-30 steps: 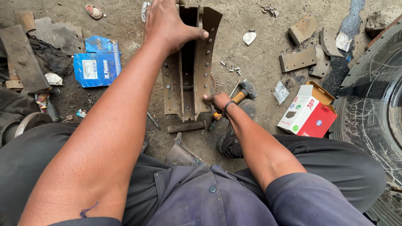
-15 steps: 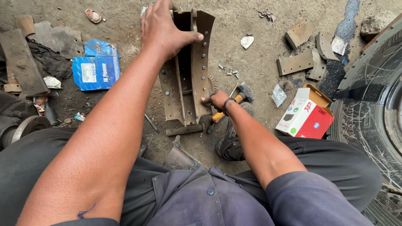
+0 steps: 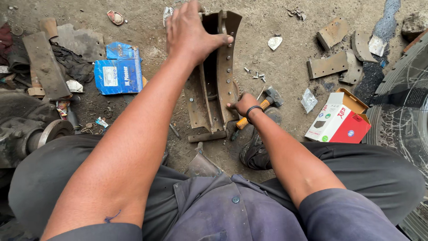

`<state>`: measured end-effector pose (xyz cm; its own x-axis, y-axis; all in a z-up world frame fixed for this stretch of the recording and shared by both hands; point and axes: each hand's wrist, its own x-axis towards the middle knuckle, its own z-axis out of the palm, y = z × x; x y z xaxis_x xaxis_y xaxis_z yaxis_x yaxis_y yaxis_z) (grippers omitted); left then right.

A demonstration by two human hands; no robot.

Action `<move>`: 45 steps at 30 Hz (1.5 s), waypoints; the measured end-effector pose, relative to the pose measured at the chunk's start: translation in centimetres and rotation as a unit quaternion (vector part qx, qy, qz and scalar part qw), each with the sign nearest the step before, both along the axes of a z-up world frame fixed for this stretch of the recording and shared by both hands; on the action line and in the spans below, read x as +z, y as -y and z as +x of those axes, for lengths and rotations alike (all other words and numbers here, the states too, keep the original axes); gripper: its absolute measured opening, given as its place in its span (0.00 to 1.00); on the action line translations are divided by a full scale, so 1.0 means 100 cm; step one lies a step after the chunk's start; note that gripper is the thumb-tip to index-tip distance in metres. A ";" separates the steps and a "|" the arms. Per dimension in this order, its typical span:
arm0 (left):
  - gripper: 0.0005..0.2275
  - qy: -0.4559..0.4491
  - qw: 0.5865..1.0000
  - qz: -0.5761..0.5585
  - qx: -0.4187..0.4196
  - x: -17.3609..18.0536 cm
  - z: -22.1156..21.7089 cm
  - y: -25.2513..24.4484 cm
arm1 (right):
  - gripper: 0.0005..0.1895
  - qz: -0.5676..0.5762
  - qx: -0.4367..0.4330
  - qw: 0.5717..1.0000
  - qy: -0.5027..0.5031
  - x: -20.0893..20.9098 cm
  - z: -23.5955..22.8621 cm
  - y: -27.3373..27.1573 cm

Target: The person attaches metal plates and brake lining components to a brake shoe using a hammer to drive pins into place. They position the lining, insert pins, and strike them with a hammer before checking the alignment of the assembly.

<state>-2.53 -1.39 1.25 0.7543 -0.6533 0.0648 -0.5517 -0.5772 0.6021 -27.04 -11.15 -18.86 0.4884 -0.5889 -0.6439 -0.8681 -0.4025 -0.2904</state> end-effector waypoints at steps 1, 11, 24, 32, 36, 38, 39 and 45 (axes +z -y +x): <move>0.44 -0.012 1.000 0.004 -0.003 0.002 -0.002 0.001 | 0.31 -0.046 0.008 0.999 -0.002 0.010 0.000 -0.007; 0.44 0.044 0.999 -0.012 0.000 0.006 -0.012 0.003 | 0.18 -0.140 0.164 0.976 0.015 0.063 0.001 -0.040; 0.47 0.022 0.999 0.023 -0.007 0.002 -0.009 0.000 | 0.20 -0.082 -0.003 0.996 0.043 0.050 -0.001 -0.041; 0.48 0.012 0.996 0.085 -0.026 0.007 -0.005 0.000 | 0.24 -0.087 0.014 0.996 0.025 0.049 0.001 -0.038; 0.44 -0.003 0.996 0.086 -0.031 0.008 -0.008 0.000 | 0.25 -0.085 0.000 0.996 -0.014 0.054 0.008 -0.042; 0.45 0.028 0.997 0.057 -0.031 0.008 -0.009 0.001 | 0.26 -0.082 -0.024 0.996 -0.028 0.055 0.010 -0.046; 0.46 0.050 0.998 0.039 -0.029 0.008 -0.010 0.002 | 0.26 -0.079 -0.043 0.995 -0.035 0.056 0.011 -0.047; 0.46 0.015 0.997 0.066 -0.030 0.007 -0.009 0.002 | 0.25 -0.086 -0.038 0.996 -0.009 0.055 0.007 -0.047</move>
<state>-3.41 -1.55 1.90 0.7132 -0.7010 -0.0027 -0.6036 -0.6160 0.5062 -26.31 -6.42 -13.40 0.4277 -0.7261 -0.5383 -0.9023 -0.3781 -0.2069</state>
